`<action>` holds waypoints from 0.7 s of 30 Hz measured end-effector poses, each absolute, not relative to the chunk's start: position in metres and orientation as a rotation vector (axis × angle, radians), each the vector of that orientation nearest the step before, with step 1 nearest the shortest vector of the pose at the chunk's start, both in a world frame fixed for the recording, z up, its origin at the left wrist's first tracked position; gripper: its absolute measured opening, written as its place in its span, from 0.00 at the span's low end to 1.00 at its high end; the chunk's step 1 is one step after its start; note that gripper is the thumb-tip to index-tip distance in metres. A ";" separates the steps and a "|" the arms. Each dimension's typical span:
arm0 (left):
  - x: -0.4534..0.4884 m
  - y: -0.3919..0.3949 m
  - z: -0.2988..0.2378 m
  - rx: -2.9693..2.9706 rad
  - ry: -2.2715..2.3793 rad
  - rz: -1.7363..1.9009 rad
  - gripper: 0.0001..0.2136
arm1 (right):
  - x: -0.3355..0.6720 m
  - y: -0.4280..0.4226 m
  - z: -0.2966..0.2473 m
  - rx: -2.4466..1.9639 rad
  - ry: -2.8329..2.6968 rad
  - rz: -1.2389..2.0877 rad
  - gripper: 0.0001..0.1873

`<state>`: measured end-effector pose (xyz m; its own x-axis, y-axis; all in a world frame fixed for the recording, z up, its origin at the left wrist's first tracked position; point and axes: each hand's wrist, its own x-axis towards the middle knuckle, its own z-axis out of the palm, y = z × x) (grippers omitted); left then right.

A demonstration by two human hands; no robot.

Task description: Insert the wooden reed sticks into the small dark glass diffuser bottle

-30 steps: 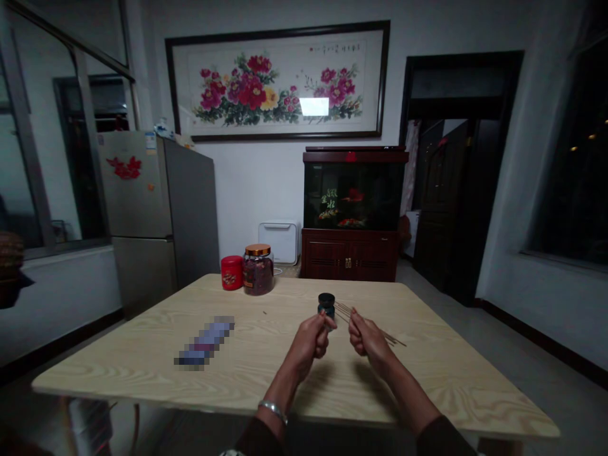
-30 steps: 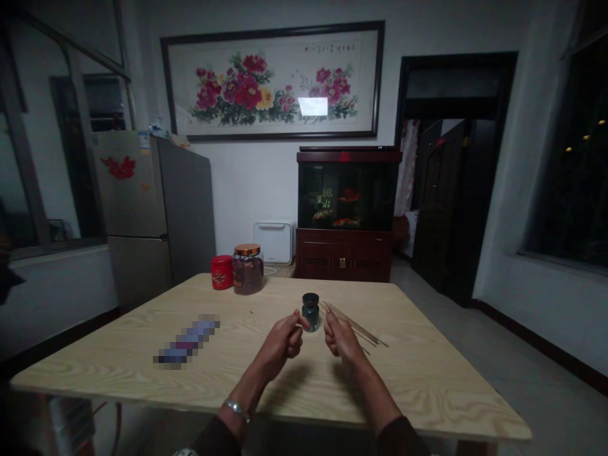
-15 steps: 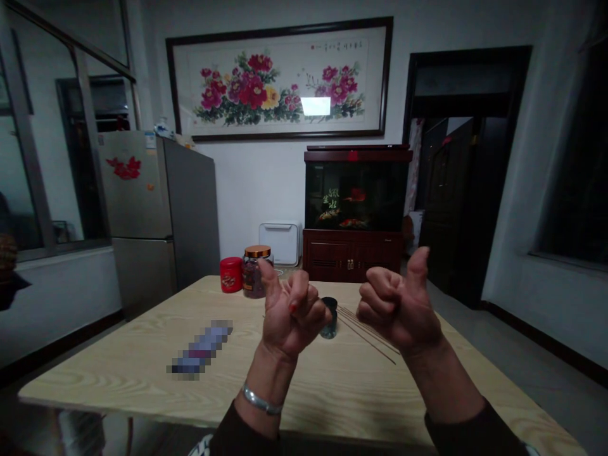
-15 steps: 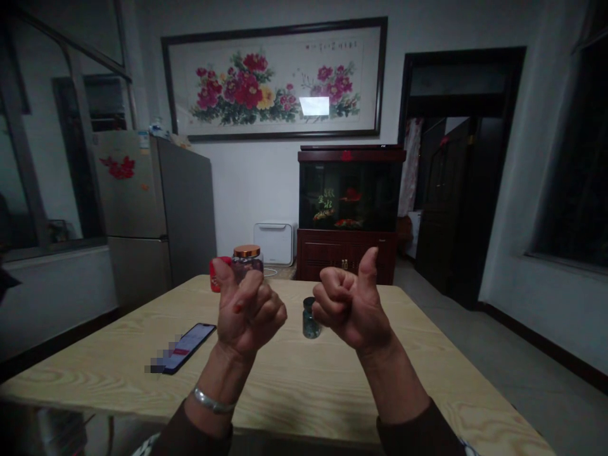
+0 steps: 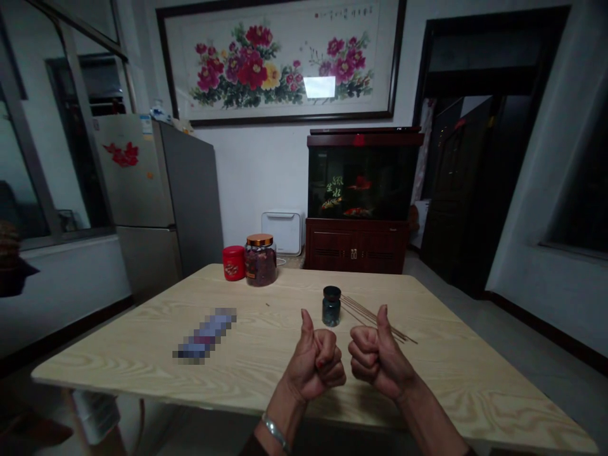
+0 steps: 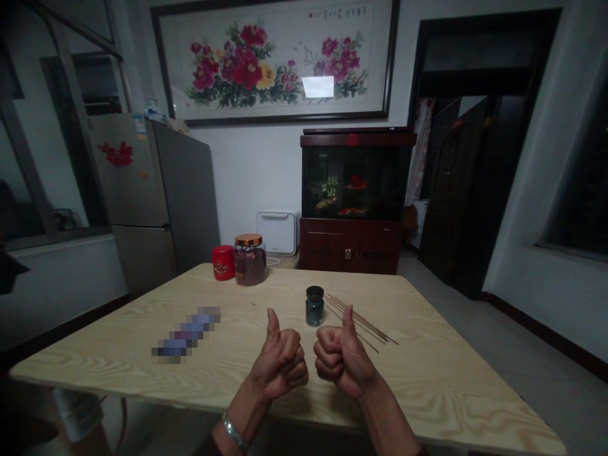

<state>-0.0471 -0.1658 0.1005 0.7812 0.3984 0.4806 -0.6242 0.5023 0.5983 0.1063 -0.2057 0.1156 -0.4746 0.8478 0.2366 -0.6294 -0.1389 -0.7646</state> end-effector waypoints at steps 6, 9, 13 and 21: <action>-0.042 -0.157 0.110 0.898 -0.278 0.592 0.37 | 0.111 -0.199 0.129 -0.303 -1.119 1.779 0.38; -0.046 -0.151 0.111 0.915 -0.236 0.593 0.36 | 0.119 -0.195 0.128 -0.394 -1.134 1.743 0.37; -0.055 -0.123 0.096 0.951 0.043 0.746 0.32 | 0.153 -0.174 0.104 -0.932 -1.177 1.416 0.34; -0.025 -0.027 0.040 1.308 1.061 1.152 0.26 | 0.217 -0.105 0.033 -1.846 -1.558 0.286 0.11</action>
<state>-0.0254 -0.0271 0.0400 0.1440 0.9876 0.0619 -0.0194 -0.0597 0.9980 0.2169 -0.1050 0.0334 0.2541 0.9315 0.2602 0.7785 -0.0374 -0.6265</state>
